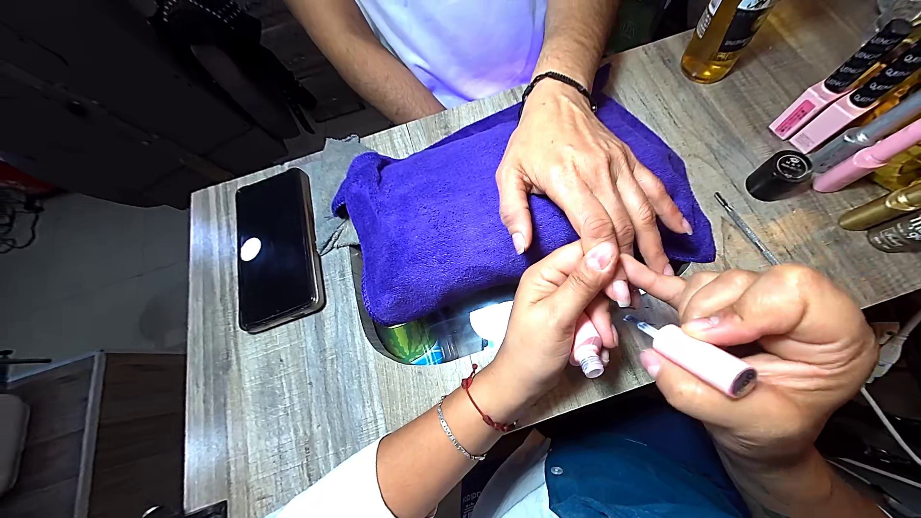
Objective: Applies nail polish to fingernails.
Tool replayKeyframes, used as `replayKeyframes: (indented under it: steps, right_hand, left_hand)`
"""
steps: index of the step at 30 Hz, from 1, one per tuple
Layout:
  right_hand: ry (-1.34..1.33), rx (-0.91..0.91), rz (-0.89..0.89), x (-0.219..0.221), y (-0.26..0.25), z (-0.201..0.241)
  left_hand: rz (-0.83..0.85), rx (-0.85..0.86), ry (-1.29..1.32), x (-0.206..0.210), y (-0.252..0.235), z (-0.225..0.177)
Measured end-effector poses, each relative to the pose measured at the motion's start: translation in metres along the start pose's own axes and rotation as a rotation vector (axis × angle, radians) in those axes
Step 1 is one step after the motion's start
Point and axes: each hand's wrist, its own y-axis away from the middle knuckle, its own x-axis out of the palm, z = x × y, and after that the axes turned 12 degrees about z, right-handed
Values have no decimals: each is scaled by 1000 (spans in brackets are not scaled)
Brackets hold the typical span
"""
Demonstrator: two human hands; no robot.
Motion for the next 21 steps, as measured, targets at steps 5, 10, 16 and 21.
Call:
replayKeyframes:
  steps: [5, 10, 16, 21]
  right_hand:
    - [-213, 29, -99, 1, -6, -2]
    - [-243, 46, -121, 3, -8, -4]
    - [-206, 67, -122, 3, -7, -3]
    - [-225, 65, -122, 2, -7, -3]
  left_hand:
    - [28, -4, 51, -3, -1, 0]
    - [42, 1, 61, -4, 0, 0]
    - [55, 6, 19, -3, 4, -2]
    - [57, 15, 11, -3, 4, -1]
